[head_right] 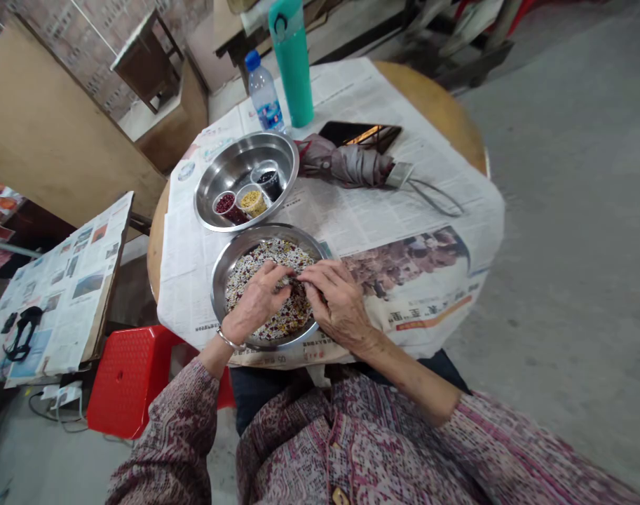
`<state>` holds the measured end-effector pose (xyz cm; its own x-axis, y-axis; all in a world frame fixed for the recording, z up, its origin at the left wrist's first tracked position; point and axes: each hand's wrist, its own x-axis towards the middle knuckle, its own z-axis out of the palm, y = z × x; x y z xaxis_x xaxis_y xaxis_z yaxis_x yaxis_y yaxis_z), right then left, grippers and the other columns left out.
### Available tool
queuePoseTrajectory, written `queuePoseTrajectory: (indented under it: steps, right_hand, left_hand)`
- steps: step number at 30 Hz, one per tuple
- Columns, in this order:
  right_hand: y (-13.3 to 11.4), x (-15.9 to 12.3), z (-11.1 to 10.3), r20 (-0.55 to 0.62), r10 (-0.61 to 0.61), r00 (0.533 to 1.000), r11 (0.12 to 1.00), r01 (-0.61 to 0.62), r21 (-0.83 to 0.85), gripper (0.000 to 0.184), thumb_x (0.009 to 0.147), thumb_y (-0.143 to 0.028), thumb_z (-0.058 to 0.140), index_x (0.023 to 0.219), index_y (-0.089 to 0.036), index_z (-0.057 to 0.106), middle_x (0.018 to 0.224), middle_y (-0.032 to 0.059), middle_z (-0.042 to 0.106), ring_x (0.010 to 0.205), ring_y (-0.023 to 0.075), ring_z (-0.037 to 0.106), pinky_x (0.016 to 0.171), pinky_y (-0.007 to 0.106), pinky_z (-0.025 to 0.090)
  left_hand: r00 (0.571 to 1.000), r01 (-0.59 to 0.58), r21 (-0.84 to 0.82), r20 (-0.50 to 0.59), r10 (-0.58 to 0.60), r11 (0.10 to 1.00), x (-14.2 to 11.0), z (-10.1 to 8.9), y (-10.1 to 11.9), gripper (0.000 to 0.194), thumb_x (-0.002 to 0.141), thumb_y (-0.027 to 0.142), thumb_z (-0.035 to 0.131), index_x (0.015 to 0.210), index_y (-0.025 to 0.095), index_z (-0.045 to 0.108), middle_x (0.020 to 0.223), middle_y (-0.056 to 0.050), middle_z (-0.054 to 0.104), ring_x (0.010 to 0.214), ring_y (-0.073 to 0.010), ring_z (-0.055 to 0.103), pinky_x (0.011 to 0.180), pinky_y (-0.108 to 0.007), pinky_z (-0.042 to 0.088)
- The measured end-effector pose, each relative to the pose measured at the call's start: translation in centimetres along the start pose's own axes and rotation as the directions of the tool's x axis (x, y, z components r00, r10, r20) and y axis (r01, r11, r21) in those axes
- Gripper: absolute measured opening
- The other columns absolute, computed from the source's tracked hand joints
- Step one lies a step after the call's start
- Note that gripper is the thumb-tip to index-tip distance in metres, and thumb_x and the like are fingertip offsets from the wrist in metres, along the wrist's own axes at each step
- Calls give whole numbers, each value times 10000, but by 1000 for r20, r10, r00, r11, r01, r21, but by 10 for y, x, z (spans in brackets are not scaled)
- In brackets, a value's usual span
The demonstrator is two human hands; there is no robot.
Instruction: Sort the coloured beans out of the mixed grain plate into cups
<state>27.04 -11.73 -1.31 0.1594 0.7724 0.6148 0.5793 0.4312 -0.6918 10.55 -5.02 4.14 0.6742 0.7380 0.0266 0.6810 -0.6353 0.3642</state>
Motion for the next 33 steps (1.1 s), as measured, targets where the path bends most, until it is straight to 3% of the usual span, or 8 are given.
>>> queuePoseTrajectory:
  steps: [4,11,15,19,22,26,30,33]
  right_hand:
    - [0,0,0,1,5,1000,1000,-5,3,256,947,-151,511,1079,-253,705,1039,85,740,1057,279,649,981,506,537]
    - [-1,1,-1,-2,-12,1000,1000,12,9,245,943,-137,527,1068,-253,703,1026,75,742,1051,272,649,985,497,533]
    - [-2,1,-2,8,-27,1000,1000,27,0,230,948,-134,526,1056,-248,693,1028,75,742,1046,268,646,967,482,538]
    - [-1,0,-1,6,-6,1000,1000,6,1,250,944,-142,520,1072,-256,701,1032,74,744,1060,276,643,981,500,527]
    - [-1,0,-1,5,-2,1000,1000,2,4,268,937,-142,521,1088,-266,705,1040,69,745,1071,279,642,986,506,525]
    - [-1,0,-1,7,-1,1000,1000,1,6,264,938,-137,523,1081,-268,703,1038,67,746,1067,277,643,985,505,529]
    - [-1,0,0,5,-14,1000,1000,14,1,245,944,-131,521,1071,-253,692,1041,78,743,1069,276,638,985,495,532]
    - [-1,0,0,8,-4,1000,1000,4,6,243,940,-135,522,1063,-255,694,1039,77,743,1070,276,641,988,499,529]
  left_hand:
    - [990,-63,-44,120,68,997,-10,-5,14,239,919,32,500,1016,186,654,990,-52,606,942,-191,629,916,-360,580]
    - [956,-126,-38,261,131,991,-61,-36,12,164,982,160,565,1089,226,669,1086,-47,663,1076,-198,647,983,-371,576]
    - [929,-167,-83,321,185,982,-60,-35,14,169,1008,171,548,1109,220,675,1048,-38,665,1024,-171,659,950,-313,583]
    - [965,-119,18,238,111,993,-40,-21,15,236,1009,153,516,1193,228,643,1113,-50,635,991,-172,658,867,-299,599]
    - [997,18,130,74,-27,991,-28,-16,7,221,1009,156,511,1181,223,632,1124,-60,610,953,-175,657,849,-311,598]
    - [986,121,178,-133,-98,977,-17,-17,-8,273,929,222,679,1194,226,612,1209,-92,570,1098,-251,613,948,-420,582]
    - [998,33,157,-55,-25,987,0,-17,-12,582,811,281,821,1334,244,568,1334,-123,523,1215,-330,544,1032,-543,537]
    - [999,-46,62,26,44,997,17,-13,-8,343,888,144,680,1220,220,636,1201,-89,581,1143,-256,592,1057,-472,531]
